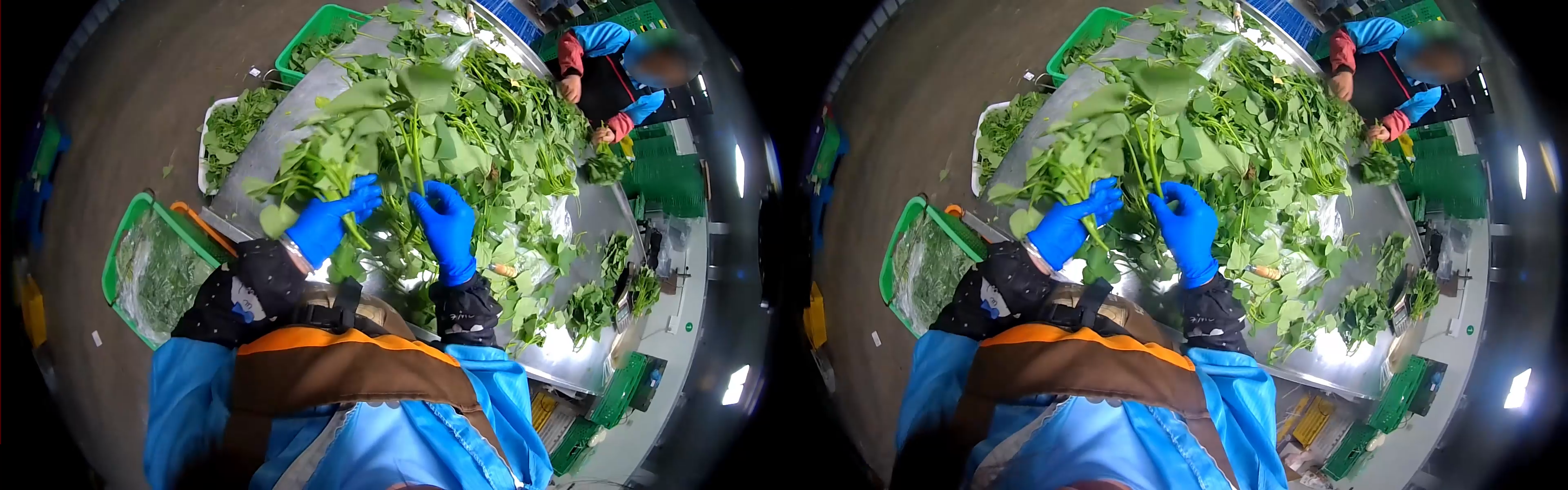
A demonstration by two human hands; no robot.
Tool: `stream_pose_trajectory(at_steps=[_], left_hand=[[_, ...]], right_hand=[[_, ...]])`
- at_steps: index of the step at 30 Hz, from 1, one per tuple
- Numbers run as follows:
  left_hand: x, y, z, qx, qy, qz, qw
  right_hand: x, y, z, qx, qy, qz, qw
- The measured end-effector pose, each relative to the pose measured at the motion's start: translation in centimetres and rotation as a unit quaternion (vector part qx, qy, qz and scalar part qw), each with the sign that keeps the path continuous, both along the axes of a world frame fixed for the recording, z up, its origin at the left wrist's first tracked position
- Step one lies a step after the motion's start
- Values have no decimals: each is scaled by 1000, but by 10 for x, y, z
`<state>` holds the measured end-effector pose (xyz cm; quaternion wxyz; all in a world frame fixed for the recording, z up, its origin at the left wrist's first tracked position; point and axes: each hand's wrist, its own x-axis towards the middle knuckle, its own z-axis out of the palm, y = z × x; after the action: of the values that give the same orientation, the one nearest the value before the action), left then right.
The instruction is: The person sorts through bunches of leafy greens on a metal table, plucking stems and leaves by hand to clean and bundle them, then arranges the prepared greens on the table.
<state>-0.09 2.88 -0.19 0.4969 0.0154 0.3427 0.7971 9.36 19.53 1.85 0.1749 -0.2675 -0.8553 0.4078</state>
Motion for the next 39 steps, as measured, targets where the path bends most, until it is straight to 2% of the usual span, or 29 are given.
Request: stream_pose_trajectory(at_steps=[2, 3, 5, 7, 11, 14, 18, 19, 20, 22, 23, 26, 28, 29, 30, 31, 32, 33, 34, 36, 37, 39], left_hand=[[8, 13, -6, -1, -15, 58, 998], [8, 16, -4, -34, -13, 43, 998], [6, 19, -8, -42, 15, 13, 999], [4, 17, -11, -47, -16, 6, 999], [0, 10, -30, -3, -96, -16, 995], [8, 8, -30, 17, -140, -37, 989], [-3, 9, -15, -16, -114, -19, 993], [-7, 11, -16, 41, -169, 31, 984], [-10, 10, -9, 32, -205, 41, 977], [-16, 8, -14, 54, -206, 58, 975], [-18, 7, -16, 50, -192, 65, 978], [-13, 10, -10, 25, -188, 83, 978], [-13, 12, -26, 79, -182, 65, 978], [-23, 10, -34, 73, -113, 83, 988], [-40, 4, -42, 65, -42, 101, 992], [-65, -8, -44, 181, -123, 145, 965], [-97, -20, -64, 176, -211, 180, 944], [-95, -18, -40, 123, -157, 213, 957], [-86, -14, -14, 63, -104, 244, 962], [-69, 0, -5, 80, -123, 216, 965], [-57, 6, 6, 87, -133, 187, 969], [-42, 15, 3, 104, -151, 134, 974]], right_hand=[[-1, -14, 3, 7, 22, 38, 999], [-2, -25, 8, 70, 14, 59, 996], [-2, -45, 10, 96, 21, 56, 994], [1, -50, 8, 114, 26, 61, 991], [24, -41, -3, 114, -126, 161, 972], [32, -43, 5, 178, -155, 208, 949], [36, -42, 11, 58, -102, 277, 954], [36, -43, 3, 48, -48, 300, 951], [36, -44, -1, 18, -42, 291, 956], [34, -45, -5, -44, -26, 277, 959], [35, -47, -2, -22, -37, 245, 969], [39, -43, 16, 135, -37, 262, 955], [45, -40, 24, 183, -80, 272, 941], [50, -37, 27, 208, -102, 277, 933], [62, -34, 27, 181, -133, 324, 919], [82, -31, 24, 153, -165, 369, 902], [98, -25, 19, 126, -195, 414, 880], [107, -15, 12, 118, -207, 352, 905], [100, -7, 16, 149, -273, 295, 903], [77, -10, 21, 121, -196, 209, 950], [63, -16, 15, -29, -132, 181, 974], [32, -33, 2, -298, -31, 124, 946]])
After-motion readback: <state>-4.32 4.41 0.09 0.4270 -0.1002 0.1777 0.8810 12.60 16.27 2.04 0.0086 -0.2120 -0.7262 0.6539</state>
